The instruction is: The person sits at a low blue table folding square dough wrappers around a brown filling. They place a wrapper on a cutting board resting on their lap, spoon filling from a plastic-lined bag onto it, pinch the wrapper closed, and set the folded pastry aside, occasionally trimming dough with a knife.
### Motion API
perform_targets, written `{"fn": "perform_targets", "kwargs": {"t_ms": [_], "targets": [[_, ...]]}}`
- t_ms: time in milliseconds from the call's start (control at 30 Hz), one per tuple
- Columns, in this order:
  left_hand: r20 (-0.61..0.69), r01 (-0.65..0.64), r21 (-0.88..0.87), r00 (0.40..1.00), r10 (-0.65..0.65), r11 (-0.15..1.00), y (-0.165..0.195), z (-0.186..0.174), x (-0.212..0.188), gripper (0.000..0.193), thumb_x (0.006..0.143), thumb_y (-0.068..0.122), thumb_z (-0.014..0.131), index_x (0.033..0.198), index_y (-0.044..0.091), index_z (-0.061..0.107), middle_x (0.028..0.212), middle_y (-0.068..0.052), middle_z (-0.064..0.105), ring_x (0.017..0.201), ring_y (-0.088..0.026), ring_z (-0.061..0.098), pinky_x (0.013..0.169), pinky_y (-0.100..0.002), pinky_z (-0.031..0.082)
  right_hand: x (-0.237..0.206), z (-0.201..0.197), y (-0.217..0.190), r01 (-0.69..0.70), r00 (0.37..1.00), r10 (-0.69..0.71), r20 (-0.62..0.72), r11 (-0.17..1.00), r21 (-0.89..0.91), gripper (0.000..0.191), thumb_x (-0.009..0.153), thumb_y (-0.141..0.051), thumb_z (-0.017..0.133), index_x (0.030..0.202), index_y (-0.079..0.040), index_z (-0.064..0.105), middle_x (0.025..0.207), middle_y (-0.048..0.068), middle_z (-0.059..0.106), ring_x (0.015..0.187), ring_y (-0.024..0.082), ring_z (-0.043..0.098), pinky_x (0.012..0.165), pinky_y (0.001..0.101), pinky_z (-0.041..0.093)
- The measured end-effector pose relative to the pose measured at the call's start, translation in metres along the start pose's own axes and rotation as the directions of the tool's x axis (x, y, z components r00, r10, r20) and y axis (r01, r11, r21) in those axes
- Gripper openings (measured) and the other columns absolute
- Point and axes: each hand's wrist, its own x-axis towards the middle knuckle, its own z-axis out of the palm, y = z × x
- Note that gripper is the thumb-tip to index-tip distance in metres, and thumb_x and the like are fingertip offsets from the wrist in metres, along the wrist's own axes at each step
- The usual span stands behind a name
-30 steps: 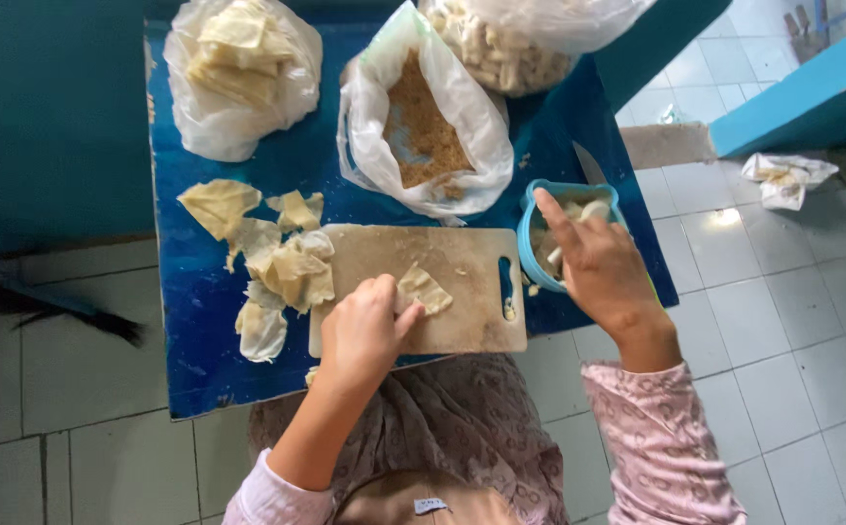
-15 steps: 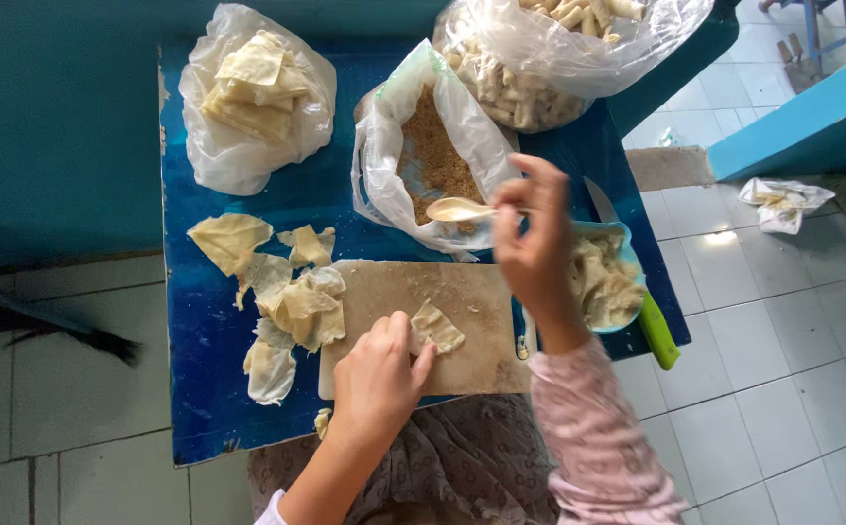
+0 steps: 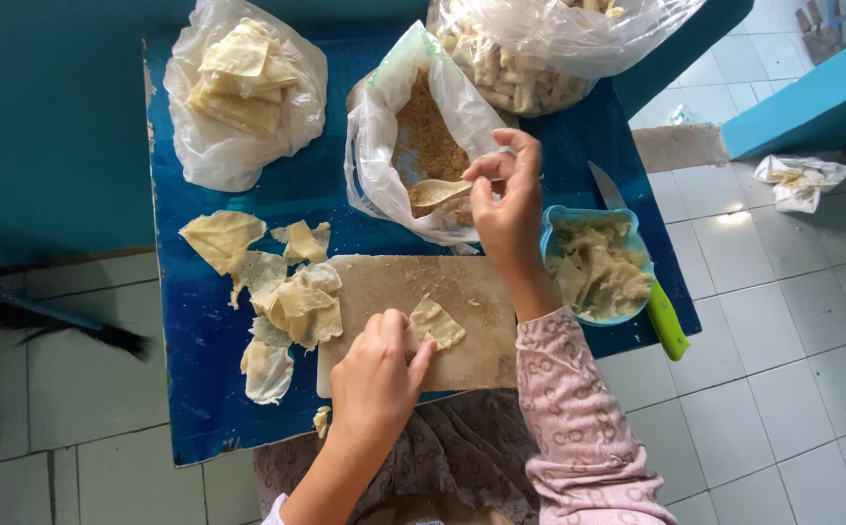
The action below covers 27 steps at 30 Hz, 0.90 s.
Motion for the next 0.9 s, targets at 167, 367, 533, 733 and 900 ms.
{"fn": "perform_targets", "kwargs": {"t_ms": [167,367,533,733,900], "targets": [[-0.031,0.01,0.002,0.999,-0.01,1.0,0.002,0.003,-0.004,0.032,0.086,0.037,0.074,0.091,0.011,0.056,0.088,-0.005,0.064,0.084,-0.028,0.068,0.058,-0.043,0.053,-0.006,-0.013,-0.008,-0.029,0.998,0.034,-0.044,0.995,0.1,0.047,0.098,0.011,0.052,0.14,-0.004,0.039,0.103,0.006,0.066,0.095,0.01,0.064,0.088,0.0243,0.052],[-0.073,0.001,0.016,0.997,0.0,1.0,0.0,0.006,-0.01,0.032,0.088,0.038,0.074,0.087,0.011,0.057,0.084,-0.003,0.064,0.08,-0.026,0.068,0.058,-0.042,0.053,-0.045,-0.047,-0.04,-0.092,0.995,0.096,-0.003,0.96,0.266,0.045,0.098,0.011,0.052,0.139,-0.005,0.039,0.104,0.008,0.067,0.096,0.011,0.065,0.088,0.0223,0.052],[-0.11,-0.018,0.037,0.994,0.022,0.999,-0.001,0.008,-0.011,0.033,0.087,0.038,0.074,0.086,0.011,0.056,0.084,-0.004,0.063,0.079,-0.027,0.068,0.058,-0.043,0.053,-0.101,-0.062,-0.068,-0.162,0.982,0.14,0.124,0.968,0.193,0.045,0.096,0.011,0.051,0.138,-0.002,0.039,0.105,0.012,0.067,0.097,0.015,0.067,0.087,0.026,0.054],[-0.128,-0.033,0.033,0.991,0.037,0.999,0.0,0.01,-0.011,0.03,0.089,0.035,0.073,0.088,0.011,0.057,0.084,-0.005,0.063,0.08,-0.028,0.068,0.059,-0.043,0.053,-0.127,-0.054,-0.078,0.243,0.945,-0.212,0.248,0.964,-0.105,0.043,0.093,0.015,0.062,0.129,-0.001,0.044,0.11,0.014,0.067,0.103,0.023,0.073,0.087,0.0372,0.061],[-0.132,-0.052,-0.023,0.99,0.048,0.998,0.001,0.008,-0.012,0.027,0.089,0.033,0.072,0.089,0.01,0.058,0.085,-0.006,0.063,0.082,-0.029,0.068,0.06,-0.044,0.052,-0.119,-0.057,-0.092,0.555,0.781,-0.433,0.45,0.812,-0.183,0.047,0.085,0.013,0.066,0.126,0.0,0.048,0.107,0.017,0.066,0.1,0.037,0.067,0.086,0.045,0.057]]}}
